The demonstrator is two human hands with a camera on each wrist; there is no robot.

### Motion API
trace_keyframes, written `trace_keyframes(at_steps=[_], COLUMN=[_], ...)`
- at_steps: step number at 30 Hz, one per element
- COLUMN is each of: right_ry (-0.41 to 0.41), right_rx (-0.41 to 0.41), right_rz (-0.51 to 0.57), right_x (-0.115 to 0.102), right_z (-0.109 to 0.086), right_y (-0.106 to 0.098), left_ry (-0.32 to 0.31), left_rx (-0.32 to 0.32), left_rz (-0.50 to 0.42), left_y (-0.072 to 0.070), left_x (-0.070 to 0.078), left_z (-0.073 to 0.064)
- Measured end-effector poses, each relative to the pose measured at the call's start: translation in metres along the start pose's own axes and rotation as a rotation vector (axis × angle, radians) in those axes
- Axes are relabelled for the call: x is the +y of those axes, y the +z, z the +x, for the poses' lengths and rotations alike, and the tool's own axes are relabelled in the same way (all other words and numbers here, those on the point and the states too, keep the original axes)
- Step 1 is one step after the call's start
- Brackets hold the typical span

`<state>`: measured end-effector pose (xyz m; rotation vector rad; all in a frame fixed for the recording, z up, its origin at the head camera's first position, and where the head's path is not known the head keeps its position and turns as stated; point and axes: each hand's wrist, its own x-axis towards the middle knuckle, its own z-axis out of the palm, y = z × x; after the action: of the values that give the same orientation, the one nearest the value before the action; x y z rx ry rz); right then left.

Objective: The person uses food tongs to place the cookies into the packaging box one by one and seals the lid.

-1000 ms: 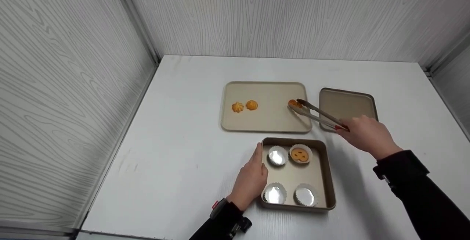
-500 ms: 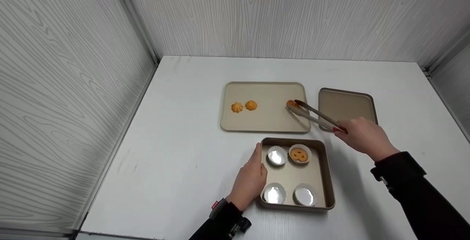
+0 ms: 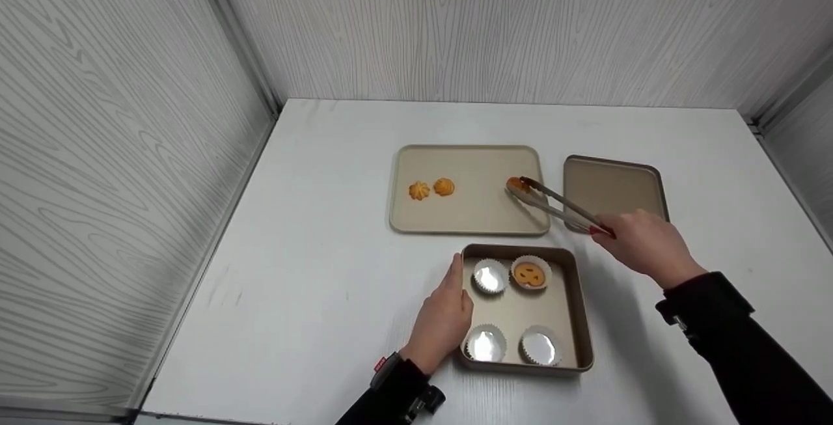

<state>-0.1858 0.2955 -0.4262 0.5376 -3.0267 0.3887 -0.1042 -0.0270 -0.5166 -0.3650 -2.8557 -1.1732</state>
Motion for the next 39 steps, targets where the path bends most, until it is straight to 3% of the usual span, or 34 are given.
trace_keyframes(at_steps=[11,27,33,39], right_ry=[-0.065,-0.125,-0.109,-0.05], right_rx=[0.12,0.158,0.124,0.037], right_rz=[-0.042,-0.062,-0.044,-0.008], right_x=[0.003,0.002,0.001,0.002], right_z=[-0.009,-0.017,-0.019,-0.018], right_y=[0.009,0.013,0.011,0.006], left_ry=[-0.013,-0.02,-0.017,-0.027], left_rx=[-0.009,0.001,0.004,-0.013], left_rz=[-0.012,-0.009,-0.01,-0.005], left_y=[0.001,0.002,0.001,0.001], left_x=[-0.001,-0.001,-0.001,-0.001], left_z=[0.0,0.0,0.0,0.0])
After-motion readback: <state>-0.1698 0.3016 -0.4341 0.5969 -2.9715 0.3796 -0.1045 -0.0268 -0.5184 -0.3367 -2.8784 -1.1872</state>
